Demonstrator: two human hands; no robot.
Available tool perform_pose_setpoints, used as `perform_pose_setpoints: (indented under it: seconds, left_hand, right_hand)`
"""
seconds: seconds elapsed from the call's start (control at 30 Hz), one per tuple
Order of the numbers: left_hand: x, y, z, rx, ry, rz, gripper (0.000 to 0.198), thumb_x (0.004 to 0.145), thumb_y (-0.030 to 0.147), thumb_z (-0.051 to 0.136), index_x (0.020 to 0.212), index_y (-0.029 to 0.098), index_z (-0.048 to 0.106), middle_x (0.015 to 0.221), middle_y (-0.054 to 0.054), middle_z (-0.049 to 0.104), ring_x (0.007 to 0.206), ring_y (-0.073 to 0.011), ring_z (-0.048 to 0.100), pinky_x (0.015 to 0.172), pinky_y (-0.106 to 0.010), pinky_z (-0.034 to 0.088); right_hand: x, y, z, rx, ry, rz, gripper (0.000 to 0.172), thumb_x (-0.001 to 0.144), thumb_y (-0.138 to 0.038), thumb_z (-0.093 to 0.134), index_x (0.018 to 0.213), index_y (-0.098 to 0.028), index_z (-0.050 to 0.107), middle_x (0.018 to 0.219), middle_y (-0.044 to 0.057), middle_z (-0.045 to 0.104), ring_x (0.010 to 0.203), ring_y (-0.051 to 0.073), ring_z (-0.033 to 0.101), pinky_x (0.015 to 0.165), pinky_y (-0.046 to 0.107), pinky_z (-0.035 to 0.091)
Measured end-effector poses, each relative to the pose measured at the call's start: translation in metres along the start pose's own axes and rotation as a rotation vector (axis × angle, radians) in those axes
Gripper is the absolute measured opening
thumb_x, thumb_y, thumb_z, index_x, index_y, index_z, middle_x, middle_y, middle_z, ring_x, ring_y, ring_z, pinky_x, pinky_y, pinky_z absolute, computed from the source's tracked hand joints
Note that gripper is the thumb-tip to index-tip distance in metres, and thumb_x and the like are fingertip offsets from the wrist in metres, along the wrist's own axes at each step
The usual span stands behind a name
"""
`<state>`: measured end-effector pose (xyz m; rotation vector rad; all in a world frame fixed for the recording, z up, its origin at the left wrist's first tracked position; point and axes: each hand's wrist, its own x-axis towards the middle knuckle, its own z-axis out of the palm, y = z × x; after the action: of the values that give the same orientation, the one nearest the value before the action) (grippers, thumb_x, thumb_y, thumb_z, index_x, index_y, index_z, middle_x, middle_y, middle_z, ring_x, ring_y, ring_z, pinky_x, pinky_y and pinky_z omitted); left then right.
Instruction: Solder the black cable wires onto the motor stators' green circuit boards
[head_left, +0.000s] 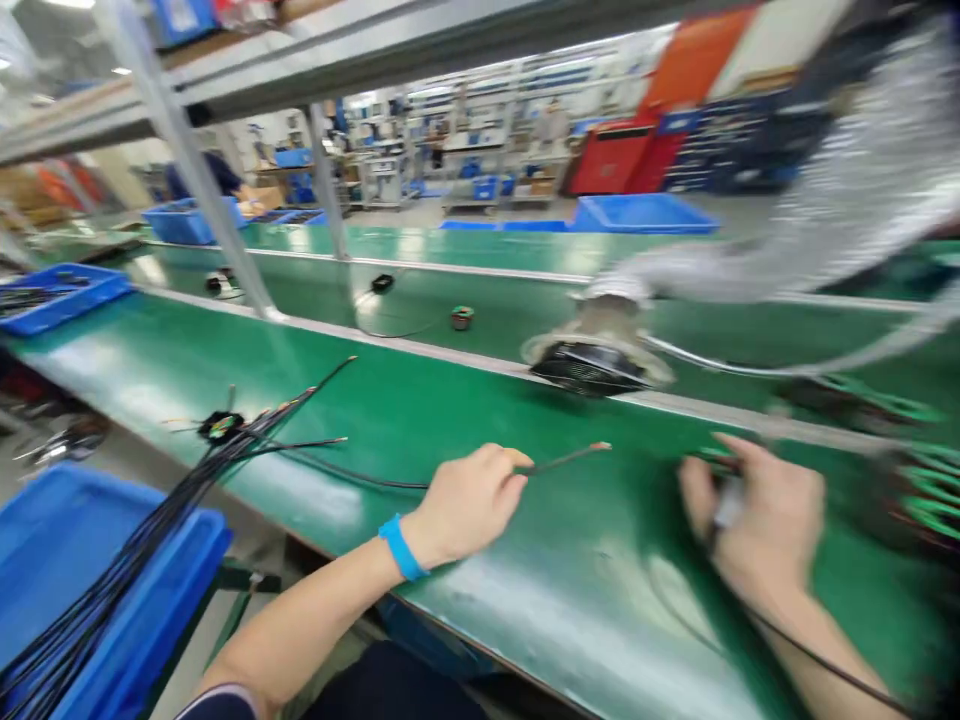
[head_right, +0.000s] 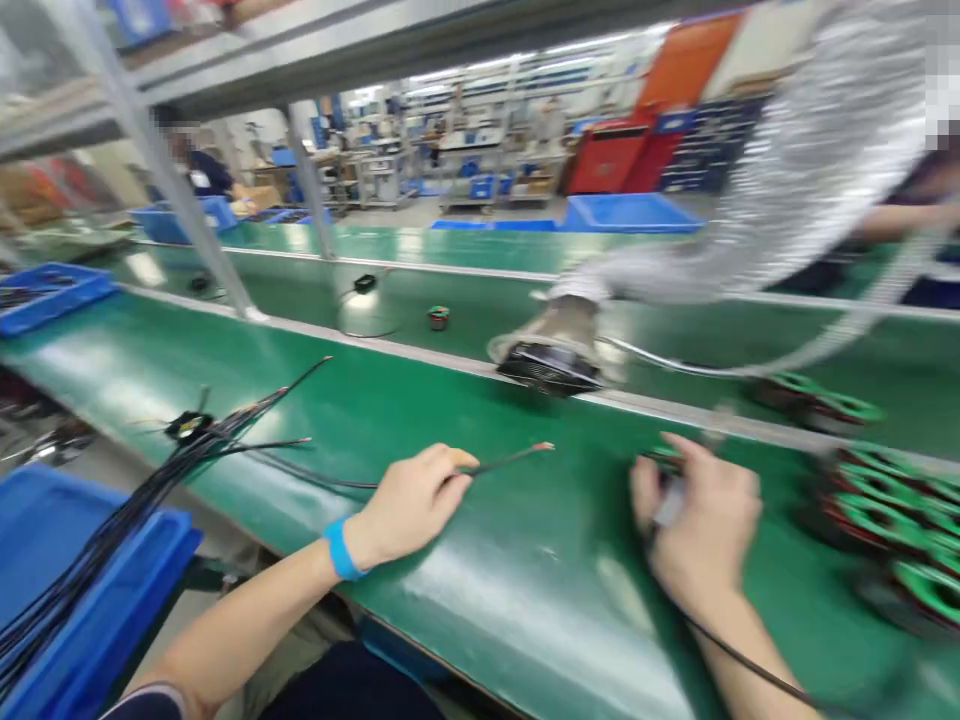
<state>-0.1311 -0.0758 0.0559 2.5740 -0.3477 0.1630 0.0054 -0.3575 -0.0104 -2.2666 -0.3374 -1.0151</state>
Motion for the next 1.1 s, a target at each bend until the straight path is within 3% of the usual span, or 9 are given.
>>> perform_pose_setpoints:
  seconds: [0.1,0.17,0.3,0.43,0.53,0.8,0.97,1.03,1.1]
  left_hand:
    - [0.004,-0.001,-0.004,-0.033,-0.056,-0.003,0.032,0.109,0.036,0.049,0.133,0.021,0.065,0.104,-0.009,0.079,0.091,-0.0291,0.077,0.079,-0.039,0.057]
    - [0.007,-0.003,-0.004,-0.059,-0.087,0.026,0.037,0.111,0.033,0.043,0.142,0.022,0.06,0.099,-0.007,0.079,0.082,-0.0265,0.076,0.073,-0.035,0.053]
    - [0.006,0.0,0.001,-0.238,-0.029,0.135,0.038,0.107,0.019,0.039,0.139,0.019,0.061,0.109,-0.008,0.075,0.094,-0.0214,0.073,0.082,-0.031,0.052]
    - [0.001,0.006,0.005,-0.356,-0.025,0.136,0.029,0.108,0.024,0.044,0.125,0.021,0.068,0.107,-0.006,0.073,0.094,-0.0181,0.069,0.084,-0.029,0.05]
    - [-0.002,0.008,0.007,-0.395,-0.046,0.114,0.026,0.109,0.029,0.047,0.116,0.021,0.07,0.105,-0.005,0.073,0.091,-0.0168,0.068,0.082,-0.028,0.049]
    - [-0.006,0.017,0.003,-0.473,-0.066,0.072,0.026,0.105,0.035,0.053,0.098,0.021,0.074,0.091,-0.005,0.071,0.08,-0.0163,0.064,0.076,-0.027,0.047]
    - [0.005,0.03,-0.002,-0.844,-0.353,-0.149,0.049,0.102,0.059,0.053,0.081,0.017,0.067,0.061,0.0,0.056,0.051,-0.0104,0.047,0.051,-0.022,0.039]
    - [0.01,0.031,-0.002,-1.024,-0.463,-0.238,0.05,0.095,0.063,0.064,0.083,0.015,0.069,0.067,-0.001,0.06,0.049,-0.0079,0.045,0.047,-0.021,0.036]
    - [0.013,0.029,-0.001,-1.143,-0.489,-0.303,0.047,0.087,0.061,0.076,0.085,0.013,0.073,0.075,-0.003,0.066,0.05,-0.0062,0.045,0.046,-0.019,0.035]
  right_hand:
    - [-0.025,-0.028,-0.015,0.065,-0.045,-0.053,0.026,0.099,-0.031,0.062,0.121,-0.019,0.067,0.092,0.011,0.058,0.081,0.026,0.06,0.071,0.041,0.049]
    - [-0.04,-0.055,-0.014,0.143,-0.077,-0.035,0.031,0.099,-0.024,0.058,0.13,-0.02,0.062,0.098,0.007,0.055,0.084,0.022,0.061,0.077,0.038,0.054]
    - [-0.064,-0.107,-0.017,0.385,-0.119,0.058,0.039,0.097,-0.017,0.061,0.136,-0.023,0.059,0.107,0.005,0.056,0.094,0.019,0.063,0.085,0.034,0.056]
    - [-0.077,-0.138,-0.031,0.492,0.028,0.135,0.039,0.099,-0.016,0.065,0.136,-0.026,0.057,0.109,0.004,0.062,0.103,0.02,0.064,0.097,0.038,0.054]
    - [-0.079,-0.147,-0.034,0.615,0.115,0.241,0.035,0.102,-0.017,0.064,0.135,-0.027,0.058,0.114,0.005,0.063,0.102,0.02,0.067,0.1,0.041,0.055]
    - [-0.074,-0.156,-0.029,0.817,0.161,0.432,0.033,0.098,-0.021,0.071,0.129,-0.025,0.062,0.113,0.006,0.064,0.095,0.017,0.069,0.091,0.032,0.062]
    - [-0.073,-0.164,-0.038,0.935,0.141,0.44,0.033,0.095,-0.016,0.07,0.126,-0.025,0.062,0.108,0.005,0.064,0.091,0.016,0.069,0.085,0.029,0.064]
    - [-0.073,-0.167,-0.042,0.953,0.126,0.45,0.034,0.095,-0.016,0.07,0.127,-0.025,0.061,0.107,0.005,0.064,0.09,0.016,0.07,0.082,0.028,0.064]
    - [-0.076,-0.17,-0.044,0.953,0.129,0.462,0.036,0.095,-0.014,0.07,0.128,-0.025,0.061,0.107,0.005,0.064,0.09,0.016,0.069,0.083,0.028,0.063]
